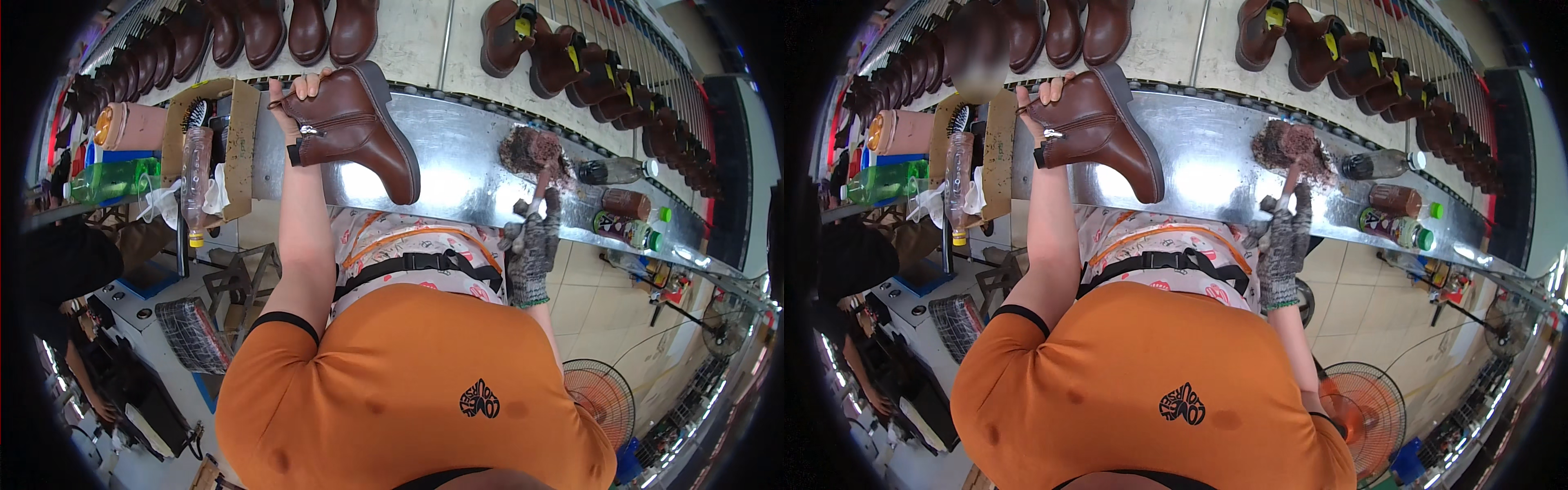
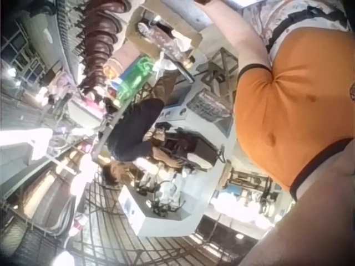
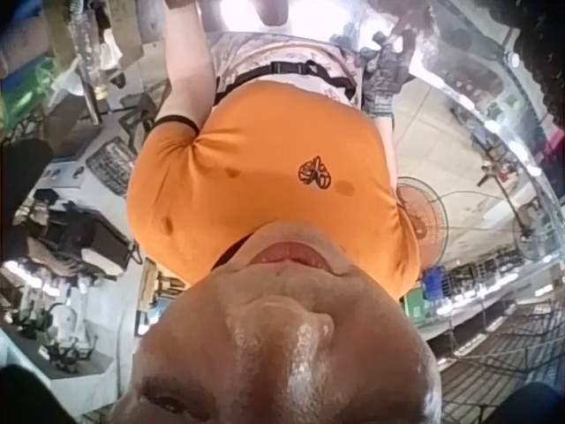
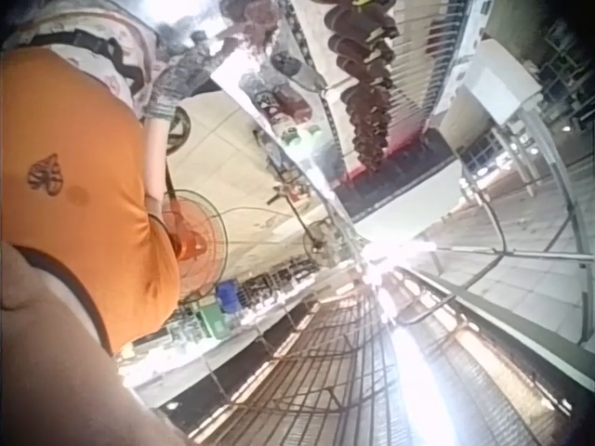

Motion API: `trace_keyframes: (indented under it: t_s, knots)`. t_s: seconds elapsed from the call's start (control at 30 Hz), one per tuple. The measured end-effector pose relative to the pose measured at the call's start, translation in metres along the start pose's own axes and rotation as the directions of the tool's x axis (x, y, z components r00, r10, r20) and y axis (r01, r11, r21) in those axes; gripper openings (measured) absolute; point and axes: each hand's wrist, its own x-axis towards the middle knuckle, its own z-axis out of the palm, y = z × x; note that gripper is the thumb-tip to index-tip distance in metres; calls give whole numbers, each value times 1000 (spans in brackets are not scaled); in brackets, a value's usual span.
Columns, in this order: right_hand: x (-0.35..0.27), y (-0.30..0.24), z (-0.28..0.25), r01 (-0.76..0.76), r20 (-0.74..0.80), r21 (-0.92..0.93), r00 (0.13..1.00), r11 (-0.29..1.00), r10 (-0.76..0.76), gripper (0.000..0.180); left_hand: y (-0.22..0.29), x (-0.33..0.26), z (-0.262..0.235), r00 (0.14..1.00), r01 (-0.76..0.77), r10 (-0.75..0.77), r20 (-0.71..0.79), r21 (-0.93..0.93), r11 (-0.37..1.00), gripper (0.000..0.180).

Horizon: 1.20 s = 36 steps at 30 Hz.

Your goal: Manually cleaning and finishing brown leather boots on a production line.

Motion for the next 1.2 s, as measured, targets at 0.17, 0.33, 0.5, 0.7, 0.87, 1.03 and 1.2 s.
trace_keyframes:
  t_s: [0.17, 0.33, 0.5, 0.7, 0.87, 1.03, 1.2]
  knots:
    - [9, 10, -7, -56, -61, 87, 996, 995, 62, 38, 0, 0, 5, 999, 2, -1, 32, -11, 1000, 53]
    - [1, -12, 21, -106, 408, -117, 901, 987, 145, 33, -5, 4, 10, 998, 9, -11, 67, 29, 1000, 52]
    - [23, -14, 61, 689, 779, -431, 610, 583, -145, 42, -4, 10, 11, 995, 33, -41, 86, 95, 995, 53]
    - [32, -8, 83, 787, 887, -340, 451, 514, -104, 44, -7, 10, 19, 995, 31, -42, 92, 109, 993, 55]
    - [29, -10, 90, 794, 887, -360, 454, 490, -85, 44, -8, 10, 22, 995, 39, -48, 84, 105, 994, 55]
    - [32, -5, 89, 813, 890, -375, 450, 446, -72, 44, -10, 12, 25, 995, 37, -47, 86, 111, 993, 55]
    - [34, -17, 94, 611, 825, -407, 565, 679, -14, 28, -12, 11, 30, 996, 41, -48, 69, 104, 994, 56]
